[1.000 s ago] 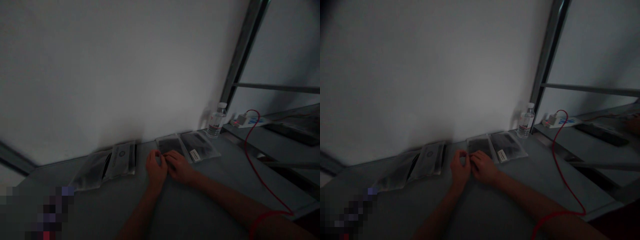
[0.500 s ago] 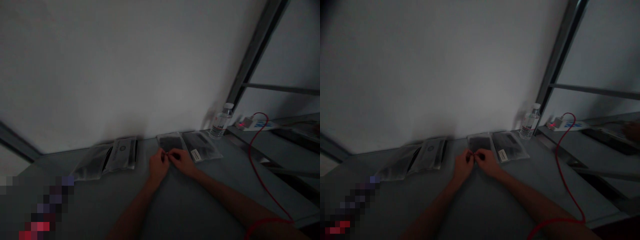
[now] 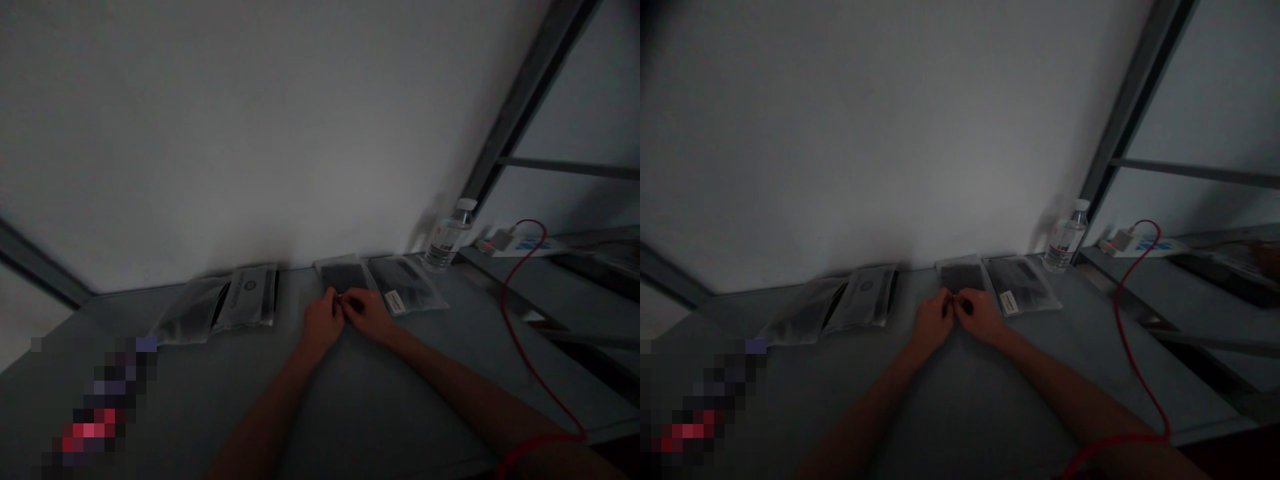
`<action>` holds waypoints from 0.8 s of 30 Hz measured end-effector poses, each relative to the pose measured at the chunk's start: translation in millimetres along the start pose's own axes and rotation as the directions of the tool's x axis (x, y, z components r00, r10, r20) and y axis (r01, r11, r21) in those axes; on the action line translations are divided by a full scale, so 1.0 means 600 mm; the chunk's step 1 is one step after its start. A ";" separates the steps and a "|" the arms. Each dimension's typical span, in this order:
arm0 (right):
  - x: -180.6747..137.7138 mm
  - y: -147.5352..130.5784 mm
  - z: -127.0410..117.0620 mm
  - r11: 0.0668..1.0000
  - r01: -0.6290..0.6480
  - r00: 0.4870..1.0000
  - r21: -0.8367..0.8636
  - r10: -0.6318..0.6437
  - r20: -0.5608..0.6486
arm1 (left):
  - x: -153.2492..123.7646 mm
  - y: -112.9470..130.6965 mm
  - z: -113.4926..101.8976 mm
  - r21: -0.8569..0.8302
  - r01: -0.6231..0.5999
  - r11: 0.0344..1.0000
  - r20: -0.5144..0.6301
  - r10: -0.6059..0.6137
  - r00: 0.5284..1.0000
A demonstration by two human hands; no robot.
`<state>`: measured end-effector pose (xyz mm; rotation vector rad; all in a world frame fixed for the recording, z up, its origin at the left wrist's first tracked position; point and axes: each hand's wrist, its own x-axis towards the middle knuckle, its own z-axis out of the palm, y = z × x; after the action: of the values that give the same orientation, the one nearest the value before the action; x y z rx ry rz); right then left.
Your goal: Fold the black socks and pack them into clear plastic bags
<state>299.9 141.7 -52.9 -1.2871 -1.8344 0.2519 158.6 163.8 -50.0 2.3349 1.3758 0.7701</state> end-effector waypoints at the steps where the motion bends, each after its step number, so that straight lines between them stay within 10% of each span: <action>1: 0.000 0.001 0.000 1.000 -0.006 1.000 0.009 0.006 0.000 | 0.000 0.000 0.000 0.005 0.001 1.000 0.001 -0.001 1.000; 24: 0.000 0.005 0.003 0.992 -0.109 0.994 0.055 0.110 -0.014 | 0.000 0.004 -0.005 0.100 -0.002 0.995 0.065 -0.004 0.998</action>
<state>300.7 143.4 -55.6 -1.3501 -1.7328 0.3466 158.5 162.5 -46.4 2.4122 1.4177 0.6327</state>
